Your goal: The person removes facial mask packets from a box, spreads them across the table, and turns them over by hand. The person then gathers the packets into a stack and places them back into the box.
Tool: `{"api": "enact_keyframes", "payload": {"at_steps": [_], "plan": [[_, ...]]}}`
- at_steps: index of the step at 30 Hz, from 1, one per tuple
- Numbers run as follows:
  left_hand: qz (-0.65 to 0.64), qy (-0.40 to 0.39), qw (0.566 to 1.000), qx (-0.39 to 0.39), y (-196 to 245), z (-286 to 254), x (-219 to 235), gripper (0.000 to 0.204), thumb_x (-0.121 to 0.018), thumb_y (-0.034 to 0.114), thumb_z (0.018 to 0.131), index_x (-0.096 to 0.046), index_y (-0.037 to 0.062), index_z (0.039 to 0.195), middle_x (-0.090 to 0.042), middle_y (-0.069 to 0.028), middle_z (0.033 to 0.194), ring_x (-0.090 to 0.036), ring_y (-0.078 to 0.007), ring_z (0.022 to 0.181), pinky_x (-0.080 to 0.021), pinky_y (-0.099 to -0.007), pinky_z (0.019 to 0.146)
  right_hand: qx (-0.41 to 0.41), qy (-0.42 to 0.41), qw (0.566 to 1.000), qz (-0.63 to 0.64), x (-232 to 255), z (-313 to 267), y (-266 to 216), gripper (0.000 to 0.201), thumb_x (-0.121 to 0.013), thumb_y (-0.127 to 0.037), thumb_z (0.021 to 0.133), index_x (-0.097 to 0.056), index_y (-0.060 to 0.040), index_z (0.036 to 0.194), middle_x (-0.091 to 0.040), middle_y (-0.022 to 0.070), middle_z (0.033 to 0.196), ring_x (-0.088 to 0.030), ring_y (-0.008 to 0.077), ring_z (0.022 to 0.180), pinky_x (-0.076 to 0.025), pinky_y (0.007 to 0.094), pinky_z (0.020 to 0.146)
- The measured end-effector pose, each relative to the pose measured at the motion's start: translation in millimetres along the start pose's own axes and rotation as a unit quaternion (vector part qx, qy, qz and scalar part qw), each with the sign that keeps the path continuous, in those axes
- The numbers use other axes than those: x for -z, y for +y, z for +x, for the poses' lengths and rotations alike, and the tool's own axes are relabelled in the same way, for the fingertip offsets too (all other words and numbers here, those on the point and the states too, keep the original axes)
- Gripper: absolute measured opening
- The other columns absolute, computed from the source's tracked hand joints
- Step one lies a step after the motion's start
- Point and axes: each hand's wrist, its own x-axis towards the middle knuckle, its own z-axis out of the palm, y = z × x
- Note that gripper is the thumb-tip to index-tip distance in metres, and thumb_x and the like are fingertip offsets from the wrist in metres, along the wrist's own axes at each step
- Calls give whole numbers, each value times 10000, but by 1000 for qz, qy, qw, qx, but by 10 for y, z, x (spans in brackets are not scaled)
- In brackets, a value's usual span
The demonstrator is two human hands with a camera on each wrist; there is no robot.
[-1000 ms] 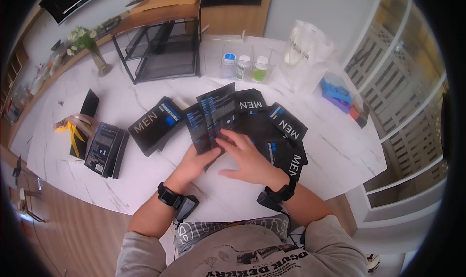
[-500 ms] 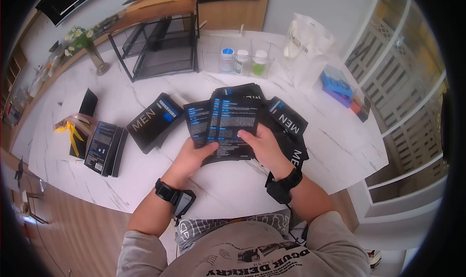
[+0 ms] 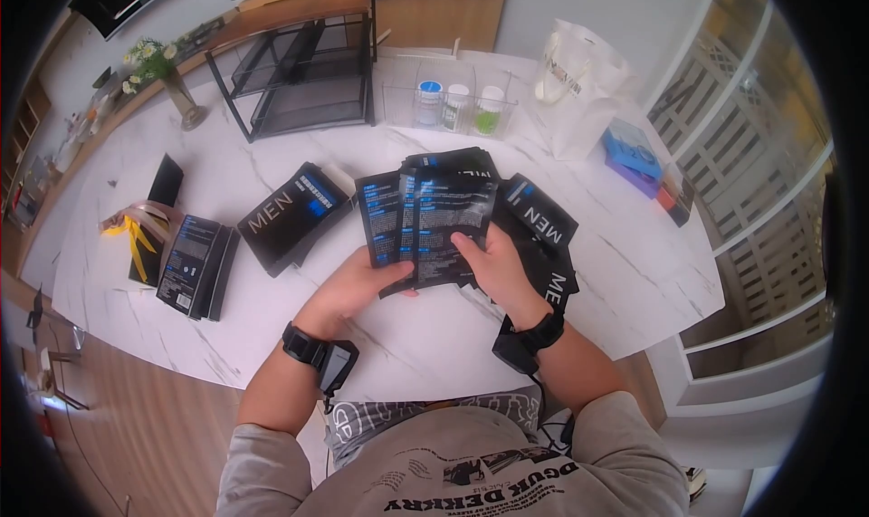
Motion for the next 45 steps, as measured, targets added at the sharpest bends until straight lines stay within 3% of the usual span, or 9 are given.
{"api": "enact_keyframes", "payload": {"at_steps": [7, 13, 16, 34, 45], "plan": [[37, 7, 999, 21, -33, 13, -32, 300, -583, 108, 984, -589, -51, 1238, -663, -123, 1124, -656, -201, 911, -565, -334, 801, -18, -13, 1000, -19, 22, -18, -25, 251, -607, -112, 988, -594, 34, 1191, -688, 62, 1105, -614, 104, 989, -492, 267, 900], [6, 20, 1000, -13, -57, 22, -6, 318, -592, 89, 986, -569, -31, 1279, -669, -116, 1165, -669, -216, 957, -602, -364, 789, 2, 7, 997, 71, 21, 14, -7, 240, -604, -98, 987, -608, 41, 1182, -690, 49, 1102, -615, 95, 981, -502, 263, 882], [10, 18, 1000, -2, -68, 32, -1, 317, -592, 66, 980, -568, -25, 1283, -667, -116, 1173, -670, -220, 972, -607, -373, 797, -29, -28, 993, 115, 20, 9, 25, 238, -607, -94, 985, -613, 47, 1177, -687, 52, 1107, -617, 94, 979, -508, 260, 876], [55, 11, 998, 5, -15, -7, -39, 295, -599, 114, 982, -617, -63, 1217, -683, -114, 1108, -657, -186, 927, -552, -319, 843, -17, -17, 993, 117, -1, -15, -14, 245, -591, -89, 994, -612, 54, 1191, -684, 55, 1129, -613, 94, 999, -506, 267, 889], [9, 33, 999, 9, 28, -29, -76, 244, -615, 75, 960, -644, -38, 1175, -696, -109, 1084, -677, -199, 899, -584, -341, 765, -60, -43, 977, 198, -7, -19, -113, 260, -574, -50, 990, -579, 35, 1236, -658, 64, 1175, -614, 110, 1038, -508, 284, 927]]}}
